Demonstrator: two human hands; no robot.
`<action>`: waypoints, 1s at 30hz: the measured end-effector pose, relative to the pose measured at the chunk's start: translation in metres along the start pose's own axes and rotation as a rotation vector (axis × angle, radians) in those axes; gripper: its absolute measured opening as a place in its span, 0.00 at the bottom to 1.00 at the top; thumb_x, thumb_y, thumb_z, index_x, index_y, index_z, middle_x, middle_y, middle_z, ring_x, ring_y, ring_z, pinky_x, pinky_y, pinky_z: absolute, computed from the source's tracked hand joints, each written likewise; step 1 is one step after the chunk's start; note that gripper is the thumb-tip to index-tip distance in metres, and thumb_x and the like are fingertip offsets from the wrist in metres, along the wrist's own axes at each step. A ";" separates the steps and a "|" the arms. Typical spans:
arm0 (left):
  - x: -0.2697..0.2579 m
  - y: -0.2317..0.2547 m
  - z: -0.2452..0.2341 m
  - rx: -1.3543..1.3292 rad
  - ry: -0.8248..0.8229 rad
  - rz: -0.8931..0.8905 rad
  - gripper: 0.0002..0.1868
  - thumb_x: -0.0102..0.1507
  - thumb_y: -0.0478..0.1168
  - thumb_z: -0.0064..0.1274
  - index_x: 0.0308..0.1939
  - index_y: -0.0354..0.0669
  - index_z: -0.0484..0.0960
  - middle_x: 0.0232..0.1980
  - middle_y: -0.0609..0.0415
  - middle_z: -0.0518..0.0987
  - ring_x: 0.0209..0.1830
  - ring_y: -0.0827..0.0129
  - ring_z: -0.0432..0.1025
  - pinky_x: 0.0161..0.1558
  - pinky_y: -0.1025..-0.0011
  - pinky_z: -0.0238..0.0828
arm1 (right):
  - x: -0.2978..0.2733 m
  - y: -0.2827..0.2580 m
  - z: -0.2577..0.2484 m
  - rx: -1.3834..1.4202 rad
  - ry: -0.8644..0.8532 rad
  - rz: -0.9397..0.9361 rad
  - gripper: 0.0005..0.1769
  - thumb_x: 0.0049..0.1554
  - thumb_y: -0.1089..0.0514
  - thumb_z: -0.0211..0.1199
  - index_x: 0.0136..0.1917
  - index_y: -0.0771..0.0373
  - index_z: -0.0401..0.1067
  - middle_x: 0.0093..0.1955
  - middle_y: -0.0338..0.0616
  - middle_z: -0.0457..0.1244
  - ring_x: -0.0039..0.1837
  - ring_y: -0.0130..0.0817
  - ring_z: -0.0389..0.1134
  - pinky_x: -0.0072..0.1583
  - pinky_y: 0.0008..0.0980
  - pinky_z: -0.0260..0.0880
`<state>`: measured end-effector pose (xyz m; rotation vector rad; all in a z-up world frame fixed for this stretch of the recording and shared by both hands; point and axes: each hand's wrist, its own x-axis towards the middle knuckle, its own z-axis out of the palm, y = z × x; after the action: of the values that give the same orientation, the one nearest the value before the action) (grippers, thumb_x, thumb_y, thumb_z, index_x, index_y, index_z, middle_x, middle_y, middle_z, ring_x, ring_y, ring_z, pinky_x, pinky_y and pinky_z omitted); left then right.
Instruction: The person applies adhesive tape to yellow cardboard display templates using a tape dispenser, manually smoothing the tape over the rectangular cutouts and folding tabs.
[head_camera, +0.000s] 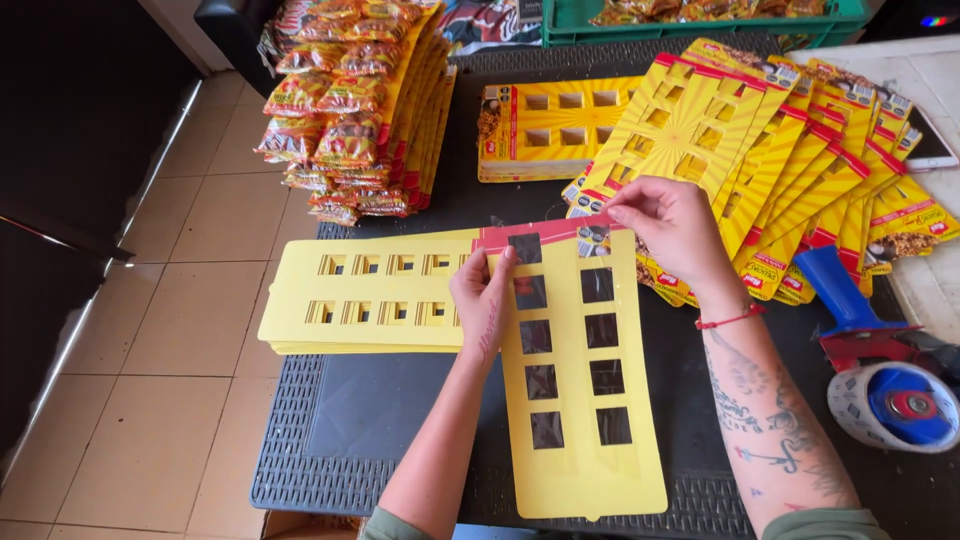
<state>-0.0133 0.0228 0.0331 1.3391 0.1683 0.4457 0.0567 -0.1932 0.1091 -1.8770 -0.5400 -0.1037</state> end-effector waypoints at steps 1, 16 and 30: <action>-0.002 0.001 0.000 0.001 0.002 0.003 0.11 0.68 0.41 0.58 0.37 0.35 0.83 0.29 0.46 0.82 0.24 0.66 0.80 0.34 0.69 0.81 | 0.000 0.003 -0.001 -0.017 0.023 -0.007 0.04 0.61 0.71 0.65 0.50 0.69 0.78 0.40 0.48 0.68 0.45 0.32 0.72 0.51 0.33 0.74; -0.001 0.005 0.001 -0.015 0.041 0.051 0.10 0.68 0.41 0.58 0.41 0.36 0.85 0.31 0.48 0.81 0.25 0.69 0.79 0.34 0.69 0.82 | -0.003 -0.010 0.001 0.117 0.063 -0.028 0.11 0.63 0.71 0.64 0.55 0.70 0.65 0.56 0.61 0.65 0.52 0.49 0.74 0.56 0.45 0.78; 0.008 -0.024 -0.008 -0.012 0.062 0.035 0.10 0.67 0.42 0.59 0.44 0.38 0.86 0.32 0.46 0.82 0.25 0.66 0.80 0.35 0.68 0.83 | 0.001 0.018 0.019 0.035 0.061 -0.024 0.03 0.60 0.72 0.64 0.47 0.70 0.72 0.49 0.57 0.65 0.52 0.49 0.75 0.54 0.41 0.77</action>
<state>-0.0041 0.0295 0.0091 1.3192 0.1938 0.5177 0.0613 -0.1807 0.0872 -1.8274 -0.5194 -0.1651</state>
